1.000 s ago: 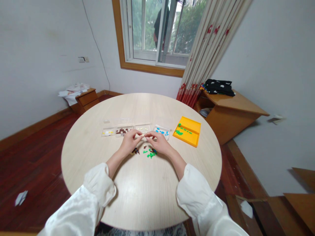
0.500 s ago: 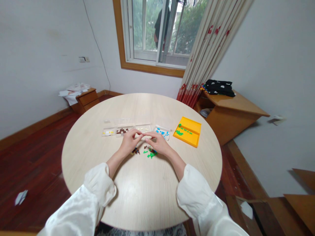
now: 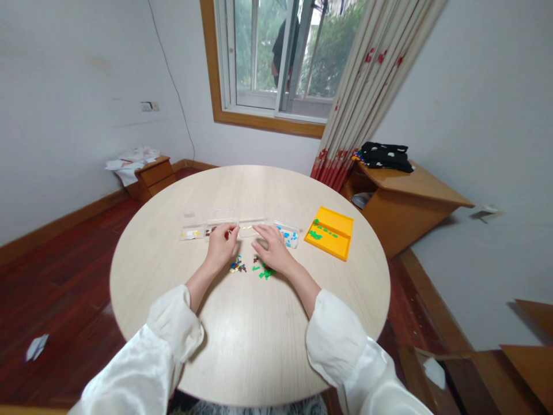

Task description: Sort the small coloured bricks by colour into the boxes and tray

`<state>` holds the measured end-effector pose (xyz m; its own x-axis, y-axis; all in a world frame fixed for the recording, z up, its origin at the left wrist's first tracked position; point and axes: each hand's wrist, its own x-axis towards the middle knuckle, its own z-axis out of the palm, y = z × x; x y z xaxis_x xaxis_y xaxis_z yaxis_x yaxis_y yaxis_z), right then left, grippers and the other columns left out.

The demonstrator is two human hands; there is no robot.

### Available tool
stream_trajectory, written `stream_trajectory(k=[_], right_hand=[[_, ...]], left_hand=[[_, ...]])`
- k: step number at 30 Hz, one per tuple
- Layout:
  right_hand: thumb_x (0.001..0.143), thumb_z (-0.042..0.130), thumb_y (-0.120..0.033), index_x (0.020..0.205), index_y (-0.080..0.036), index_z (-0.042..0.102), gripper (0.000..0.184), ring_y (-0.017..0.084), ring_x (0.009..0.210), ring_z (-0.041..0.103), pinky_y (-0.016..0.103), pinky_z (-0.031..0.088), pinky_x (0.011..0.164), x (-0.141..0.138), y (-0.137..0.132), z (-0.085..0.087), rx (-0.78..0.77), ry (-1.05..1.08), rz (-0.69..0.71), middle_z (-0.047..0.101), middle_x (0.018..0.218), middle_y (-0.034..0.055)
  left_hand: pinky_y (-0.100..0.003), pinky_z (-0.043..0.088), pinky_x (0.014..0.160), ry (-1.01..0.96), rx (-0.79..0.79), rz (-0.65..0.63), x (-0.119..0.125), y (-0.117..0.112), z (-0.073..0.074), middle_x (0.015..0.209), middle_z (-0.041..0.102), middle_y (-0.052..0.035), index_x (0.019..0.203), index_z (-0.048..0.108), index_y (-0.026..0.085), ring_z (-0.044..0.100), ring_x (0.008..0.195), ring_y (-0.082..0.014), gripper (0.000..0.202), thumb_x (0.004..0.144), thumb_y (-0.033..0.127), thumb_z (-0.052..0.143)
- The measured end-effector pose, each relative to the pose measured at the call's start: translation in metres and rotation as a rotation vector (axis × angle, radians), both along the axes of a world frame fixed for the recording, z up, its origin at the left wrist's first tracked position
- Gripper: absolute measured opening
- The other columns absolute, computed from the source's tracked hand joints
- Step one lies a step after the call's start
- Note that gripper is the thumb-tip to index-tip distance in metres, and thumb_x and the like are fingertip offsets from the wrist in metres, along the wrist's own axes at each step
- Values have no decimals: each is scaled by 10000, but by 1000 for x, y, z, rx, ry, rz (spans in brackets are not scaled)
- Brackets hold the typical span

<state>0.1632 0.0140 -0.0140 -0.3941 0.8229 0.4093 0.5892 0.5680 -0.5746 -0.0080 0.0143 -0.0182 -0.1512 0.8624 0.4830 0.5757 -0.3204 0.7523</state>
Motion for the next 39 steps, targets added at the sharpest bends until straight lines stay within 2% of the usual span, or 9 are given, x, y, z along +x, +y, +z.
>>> stream_trajectory(k=[7, 12, 17, 21, 25, 28, 32, 35, 39], right_hand=[[862, 484, -283, 1366, -184, 363, 528, 271, 1264, 307, 503, 188, 1030, -6, 1, -2, -2, -301, 15, 408, 1389, 119], [882, 437, -262, 1377, -202, 344, 508, 260, 1270, 306, 513, 183, 1033, -4, 2, -2, 5, -282, 8, 404, 1394, 120], [884, 432, -232, 1332, -185, 415, 451, 255, 1236, 342, 485, 219, 1015, -1, 3, 1, 25, -236, -39, 446, 1362, 120], [855, 468, -162, 1119, -176, 597, 294, 224, 1091, 480, 422, 298, 949, 4, 3, 4, 29, -174, -32, 609, 1152, 108], [775, 518, -68, 841, -166, 672, 194, 172, 881, 570, 337, 366, 860, 11, 1, 10, -34, -179, 114, 674, 871, 64], [731, 528, -32, 808, -163, 684, 218, 154, 807, 578, 293, 387, 798, 15, -2, 12, -62, -213, 196, 669, 814, 47], [730, 587, -93, 804, -179, 702, 163, 151, 768, 576, 271, 390, 748, 16, -3, 12, -58, -260, 263, 667, 779, 37], [734, 617, -132, 775, -178, 708, 110, 145, 723, 576, 259, 392, 707, 15, -2, 10, -73, -280, 277, 670, 744, 35], [736, 590, -89, 749, -165, 701, 135, 129, 678, 573, 240, 399, 676, 14, -2, 9, -106, -279, 259, 664, 716, 33]], left_hand=[[-269, 406, 636, -5, -3, 11, 1, 0, 0, 734, 638, -39, 759, 637, 150, 522, 644, -140, 209, 796, 289, 485], [-272, 411, 650, -1, 1, 16, 2, 0, 0, 739, 642, -38, 763, 635, 156, 527, 658, -142, 205, 797, 282, 477], [-268, 402, 634, -1, -6, 19, 1, 0, 0, 728, 635, -37, 763, 636, 155, 521, 644, -142, 215, 795, 290, 472], [-266, 400, 625, 5, -22, 11, 0, 0, 0, 717, 637, -35, 755, 637, 157, 522, 640, -144, 212, 792, 287, 474], [-263, 402, 626, 18, -38, -6, -1, 0, -1, 726, 644, -34, 754, 639, 159, 531, 656, -146, 211, 793, 282, 472], [-264, 403, 636, 26, -41, -10, -1, 1, -2, 719, 638, -31, 744, 636, 156, 528, 658, -146, 214, 793, 285, 473], [-257, 390, 609, 39, -64, -21, 1, 0, -1, 682, 619, -18, 706, 622, 159, 502, 615, -136, 192, 777, 270, 482], [-248, 371, 573, 36, -92, -48, 3, -2, 1, 646, 599, -4, 685, 605, 162, 479, 577, -126, 187, 772, 265, 475], [-244, 361, 563, 16, -107, -85, 4, -4, 2, 618, 580, 6, 689, 596, 162, 469, 557, -120, 199, 776, 282, 464]])
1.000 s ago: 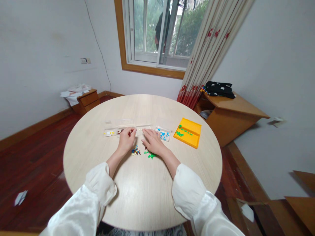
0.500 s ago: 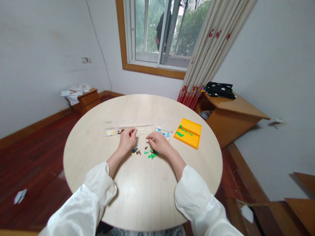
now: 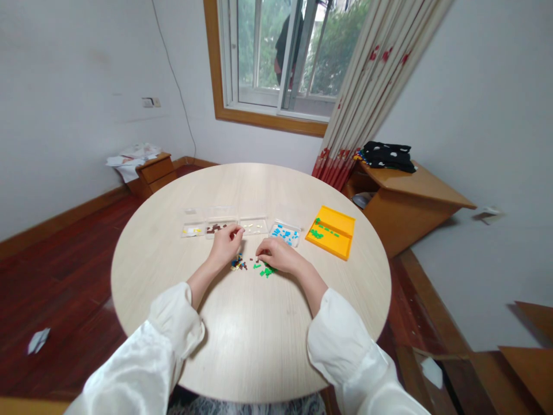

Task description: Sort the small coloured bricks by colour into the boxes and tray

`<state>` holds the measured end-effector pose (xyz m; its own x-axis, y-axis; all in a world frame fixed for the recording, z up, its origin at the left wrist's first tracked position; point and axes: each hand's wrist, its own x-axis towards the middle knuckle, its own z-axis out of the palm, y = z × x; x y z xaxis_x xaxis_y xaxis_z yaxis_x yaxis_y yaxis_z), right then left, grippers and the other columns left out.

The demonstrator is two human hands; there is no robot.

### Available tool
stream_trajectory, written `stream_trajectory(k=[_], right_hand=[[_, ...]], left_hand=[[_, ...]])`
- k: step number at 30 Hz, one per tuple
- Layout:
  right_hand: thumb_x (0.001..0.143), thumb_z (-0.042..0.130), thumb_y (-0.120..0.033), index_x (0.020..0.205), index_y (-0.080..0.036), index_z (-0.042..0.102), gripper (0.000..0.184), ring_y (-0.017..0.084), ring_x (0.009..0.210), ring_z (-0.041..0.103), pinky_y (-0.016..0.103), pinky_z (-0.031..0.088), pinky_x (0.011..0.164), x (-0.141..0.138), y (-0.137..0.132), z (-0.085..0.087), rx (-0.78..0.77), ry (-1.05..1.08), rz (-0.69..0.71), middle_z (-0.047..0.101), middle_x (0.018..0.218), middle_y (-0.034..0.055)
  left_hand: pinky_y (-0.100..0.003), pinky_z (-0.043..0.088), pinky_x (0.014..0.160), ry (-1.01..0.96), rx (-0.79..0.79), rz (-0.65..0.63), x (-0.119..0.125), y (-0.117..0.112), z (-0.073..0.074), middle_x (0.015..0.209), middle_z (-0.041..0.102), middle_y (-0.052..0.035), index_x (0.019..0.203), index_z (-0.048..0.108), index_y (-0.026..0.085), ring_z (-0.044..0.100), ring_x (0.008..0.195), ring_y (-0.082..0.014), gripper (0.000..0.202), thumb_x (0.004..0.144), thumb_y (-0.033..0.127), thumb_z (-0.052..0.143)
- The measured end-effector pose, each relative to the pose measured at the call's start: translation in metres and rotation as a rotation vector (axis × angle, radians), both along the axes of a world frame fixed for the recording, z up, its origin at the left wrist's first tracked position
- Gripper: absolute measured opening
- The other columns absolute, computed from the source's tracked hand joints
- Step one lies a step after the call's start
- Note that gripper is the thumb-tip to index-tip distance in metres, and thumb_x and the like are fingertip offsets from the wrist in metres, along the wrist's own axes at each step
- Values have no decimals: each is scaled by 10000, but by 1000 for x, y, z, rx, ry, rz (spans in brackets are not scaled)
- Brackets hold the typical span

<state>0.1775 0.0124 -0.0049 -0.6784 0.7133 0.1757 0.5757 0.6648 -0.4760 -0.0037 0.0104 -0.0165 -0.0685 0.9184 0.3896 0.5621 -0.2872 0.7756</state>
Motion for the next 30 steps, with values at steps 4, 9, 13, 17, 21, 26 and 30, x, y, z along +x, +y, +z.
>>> stream_trajectory(k=[4, 9, 13, 17, 21, 26, 30], right_hand=[[754, 561, -96, 765, -153, 690, 141, 132, 685, 580, 237, 406, 666, 0, 0, -1, -31, 24, -73, 666, 728, 42], [776, 523, -99, 804, -143, 665, 152, 141, 717, 590, 251, 418, 696, -1, 1, -2, -11, 132, -131, 669, 759, 51], [786, 528, -126, 834, -152, 633, 118, 135, 739, 590, 260, 433, 733, -1, 2, -3, 28, 291, -168, 656, 787, 41], [784, 547, -144, 811, -168, 602, 65, 127, 734, 589, 250, 437, 723, -2, 2, -2, 38, 417, -175, 639, 767, 17], [772, 585, -174, 770, -178, 583, 5, 123, 707, 574, 243, 431, 701, -4, 0, 0, 46, 457, -174, 625, 737, -1], [785, 574, -182, 738, -176, 575, 47, 122, 701, 560, 239, 412, 691, -6, -3, 2, 66, 424, -161, 611, 715, -6], [787, 571, -180, 725, -171, 570, 63, 121, 698, 552, 234, 408, 682, -7, -4, 1, 77, 413, -154, 608, 716, -4]], left_hand=[[-244, 365, 566, -11, -3, -13, 1, 0, -1, 616, 584, 6, 689, 598, 164, 470, 552, -120, 199, 773, 288, 466], [-251, 367, 564, -12, -14, -35, 1, -1, 0, 620, 600, -7, 696, 614, 158, 481, 557, -127, 207, 771, 285, 469], [-245, 364, 562, -5, 6, -90, 2, -1, -2, 664, 628, -20, 749, 640, 146, 468, 559, -119, 204, 760, 287, 494], [-235, 362, 556, -8, 3, -140, 4, -1, -3, 663, 632, -23, 762, 655, 139, 476, 571, -117, 205, 755, 288, 514], [-228, 362, 536, -41, -60, -221, 6, -4, 0, 650, 628, -21, 755, 654, 133, 481, 560, -111, 225, 757, 322, 534], [-230, 380, 551, -60, -92, -304, 8, -8, 5, 684, 656, -39, 743, 662, 129, 514, 598, -122, 224, 747, 331, 565], [-232, 395, 567, -58, -103, -326, 9, -9, 6, 705, 674, -48, 743, 674, 126, 535, 616, -128, 213, 747, 312, 571]])
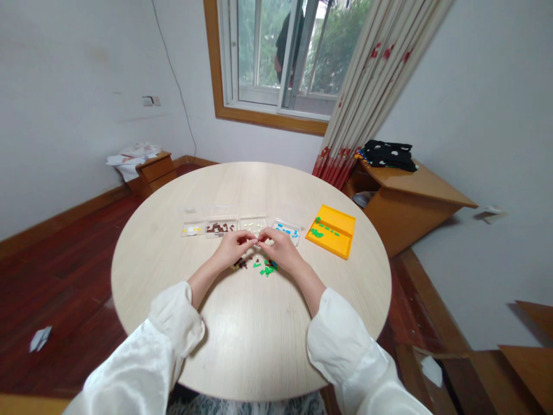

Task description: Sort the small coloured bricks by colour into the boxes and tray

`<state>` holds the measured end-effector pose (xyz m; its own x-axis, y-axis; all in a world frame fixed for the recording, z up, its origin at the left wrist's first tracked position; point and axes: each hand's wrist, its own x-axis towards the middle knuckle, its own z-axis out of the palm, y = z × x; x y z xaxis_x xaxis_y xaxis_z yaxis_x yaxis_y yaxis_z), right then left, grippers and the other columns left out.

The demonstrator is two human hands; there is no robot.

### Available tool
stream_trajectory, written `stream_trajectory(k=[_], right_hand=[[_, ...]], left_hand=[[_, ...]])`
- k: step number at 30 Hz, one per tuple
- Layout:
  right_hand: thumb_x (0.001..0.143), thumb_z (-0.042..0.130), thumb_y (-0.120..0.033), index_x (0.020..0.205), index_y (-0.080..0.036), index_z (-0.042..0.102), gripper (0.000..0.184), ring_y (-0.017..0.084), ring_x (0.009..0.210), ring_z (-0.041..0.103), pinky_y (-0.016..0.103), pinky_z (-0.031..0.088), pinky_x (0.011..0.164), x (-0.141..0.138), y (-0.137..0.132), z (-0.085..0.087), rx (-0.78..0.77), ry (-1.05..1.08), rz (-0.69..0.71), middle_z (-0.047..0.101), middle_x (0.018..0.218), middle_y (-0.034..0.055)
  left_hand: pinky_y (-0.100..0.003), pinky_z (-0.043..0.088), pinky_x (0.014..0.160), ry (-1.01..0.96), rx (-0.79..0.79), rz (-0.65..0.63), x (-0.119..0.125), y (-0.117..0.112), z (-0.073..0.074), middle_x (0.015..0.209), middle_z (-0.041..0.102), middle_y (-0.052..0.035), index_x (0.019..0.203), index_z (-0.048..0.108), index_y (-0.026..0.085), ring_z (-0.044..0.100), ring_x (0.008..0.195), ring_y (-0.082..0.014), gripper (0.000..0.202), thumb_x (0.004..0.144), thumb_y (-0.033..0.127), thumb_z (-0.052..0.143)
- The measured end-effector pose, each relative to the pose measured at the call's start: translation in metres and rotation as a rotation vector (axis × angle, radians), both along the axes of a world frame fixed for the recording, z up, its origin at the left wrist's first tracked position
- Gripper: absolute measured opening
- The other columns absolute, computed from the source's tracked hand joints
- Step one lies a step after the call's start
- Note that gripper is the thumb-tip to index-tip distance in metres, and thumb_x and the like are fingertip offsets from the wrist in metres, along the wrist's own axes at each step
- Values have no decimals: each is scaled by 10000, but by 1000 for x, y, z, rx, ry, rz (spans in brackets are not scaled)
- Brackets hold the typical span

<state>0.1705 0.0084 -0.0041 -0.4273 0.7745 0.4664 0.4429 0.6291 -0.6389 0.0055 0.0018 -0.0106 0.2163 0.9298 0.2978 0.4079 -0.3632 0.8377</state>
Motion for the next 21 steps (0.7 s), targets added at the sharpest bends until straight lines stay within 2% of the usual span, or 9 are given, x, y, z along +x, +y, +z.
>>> stream_trajectory(k=[8, 21], right_hand=[[770, 510, -94, 773, -176, 591, 116, 124, 740, 577, 240, 421, 727, 1, 1, -2, -1, 7, 4, 640, 768, 6], [762, 496, -94, 749, -176, 574, 113, 129, 737, 573, 242, 421, 723, 1, 2, -4, 25, 7, 10, 623, 750, 7]], left_hand=[[-240, 436, 615, -31, -26, 15, -1, -1, 3, 729, 690, -46, 745, 681, 133, 582, 661, -141, 147, 735, 227, 568], [-234, 406, 577, -7, -3, 27, -2, 3, -4, 697, 667, -44, 762, 673, 133, 550, 630, -133, 159, 728, 249, 570]])
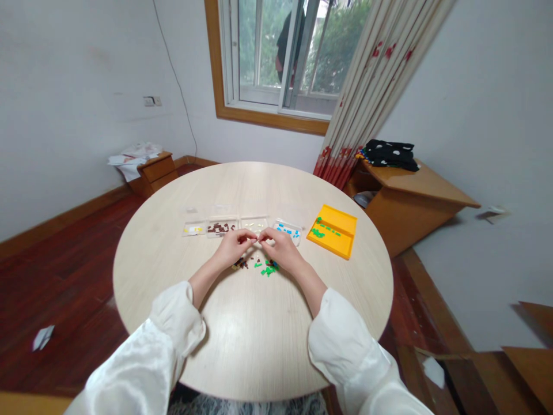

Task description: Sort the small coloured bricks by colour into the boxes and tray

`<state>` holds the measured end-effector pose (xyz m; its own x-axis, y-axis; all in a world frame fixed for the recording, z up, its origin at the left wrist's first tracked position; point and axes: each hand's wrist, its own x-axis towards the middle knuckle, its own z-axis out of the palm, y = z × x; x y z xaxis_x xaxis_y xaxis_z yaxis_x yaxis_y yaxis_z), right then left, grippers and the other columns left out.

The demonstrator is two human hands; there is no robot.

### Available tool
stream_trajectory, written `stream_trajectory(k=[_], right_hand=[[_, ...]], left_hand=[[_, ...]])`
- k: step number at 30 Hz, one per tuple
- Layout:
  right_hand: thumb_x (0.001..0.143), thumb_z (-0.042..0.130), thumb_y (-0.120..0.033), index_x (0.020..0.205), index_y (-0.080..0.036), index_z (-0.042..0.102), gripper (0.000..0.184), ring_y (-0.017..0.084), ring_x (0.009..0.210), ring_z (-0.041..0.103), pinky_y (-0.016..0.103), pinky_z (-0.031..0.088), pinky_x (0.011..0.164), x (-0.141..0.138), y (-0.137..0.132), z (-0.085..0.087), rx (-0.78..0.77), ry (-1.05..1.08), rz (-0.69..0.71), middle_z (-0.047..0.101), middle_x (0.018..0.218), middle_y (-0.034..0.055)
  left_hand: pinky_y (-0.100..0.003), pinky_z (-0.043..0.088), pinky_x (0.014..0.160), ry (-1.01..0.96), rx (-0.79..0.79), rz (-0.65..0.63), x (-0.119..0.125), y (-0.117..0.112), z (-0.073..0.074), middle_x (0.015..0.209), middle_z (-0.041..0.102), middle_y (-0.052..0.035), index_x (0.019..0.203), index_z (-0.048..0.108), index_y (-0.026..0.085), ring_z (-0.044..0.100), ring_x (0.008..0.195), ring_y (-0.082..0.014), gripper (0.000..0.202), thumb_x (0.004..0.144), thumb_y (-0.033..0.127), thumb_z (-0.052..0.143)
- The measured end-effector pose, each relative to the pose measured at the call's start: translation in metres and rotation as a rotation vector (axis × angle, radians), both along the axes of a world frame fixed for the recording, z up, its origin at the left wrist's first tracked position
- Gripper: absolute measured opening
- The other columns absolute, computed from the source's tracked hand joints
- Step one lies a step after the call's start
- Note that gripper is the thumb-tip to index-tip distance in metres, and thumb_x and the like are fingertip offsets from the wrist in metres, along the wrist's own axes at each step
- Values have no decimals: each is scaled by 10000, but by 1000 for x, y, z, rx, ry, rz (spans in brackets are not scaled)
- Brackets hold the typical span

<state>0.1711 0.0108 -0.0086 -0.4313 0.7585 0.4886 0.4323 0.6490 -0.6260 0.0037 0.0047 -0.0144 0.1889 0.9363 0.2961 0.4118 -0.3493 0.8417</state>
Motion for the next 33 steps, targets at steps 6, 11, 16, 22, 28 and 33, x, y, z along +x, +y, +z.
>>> stream_trajectory(k=[6, 11, 16, 22, 28, 33], right_hand=[[757, 486, -92, 754, -177, 560, 112, 125, 725, 565, 244, 418, 726, 0, -1, 3, -13, -24, 7, 612, 747, 5], [749, 494, -91, 752, -178, 563, 111, 129, 725, 567, 250, 416, 731, 0, -2, 4, -20, -49, -8, 617, 747, 7], [744, 498, -81, 747, -179, 570, 122, 128, 721, 570, 243, 413, 723, -1, -3, 5, -31, -80, -13, 622, 741, 5], [729, 501, -60, 745, -169, 587, 140, 130, 721, 573, 239, 406, 718, -1, -3, 6, -40, -107, -12, 628, 739, 10], [707, 510, -28, 715, -164, 594, 160, 122, 698, 562, 232, 401, 703, -1, -5, 8, -48, -144, -9, 625, 713, 5], [736, 514, -38, 757, -160, 621, 164, 134, 740, 570, 255, 414, 734, 1, 0, 3, -42, -177, -16, 641, 757, 26]], left_hand=[[-238, 366, 531, -3, 19, 140, -7, 8, -4, 628, 635, -20, 756, 681, 149, 487, 542, -116, 160, 709, 251, 567], [-240, 386, 555, -75, 40, 404, -29, 22, -5, 678, 661, -35, 744, 669, 138, 509, 570, -124, 182, 687, 276, 565], [-234, 380, 543, 20, 52, 585, -47, 31, -3, 617, 651, -22, 671, 658, 146, 527, 550, -130, 136, 670, 240, 559], [-265, 411, 626, 202, 75, 594, -51, 43, -11, 685, 691, -59, 697, 688, 147, 585, 623, -171, 176, 702, 258, 551], [-287, 428, 704, 338, 80, 531, -52, 50, -19, 825, 715, -111, 835, 722, 139, 618, 721, -207, 257, 752, 233, 497], [-292, 427, 725, 373, 128, 537, -54, 49, -21, 830, 712, -101, 846, 719, 157, 611, 740, -210, 253, 763, 238, 495]])
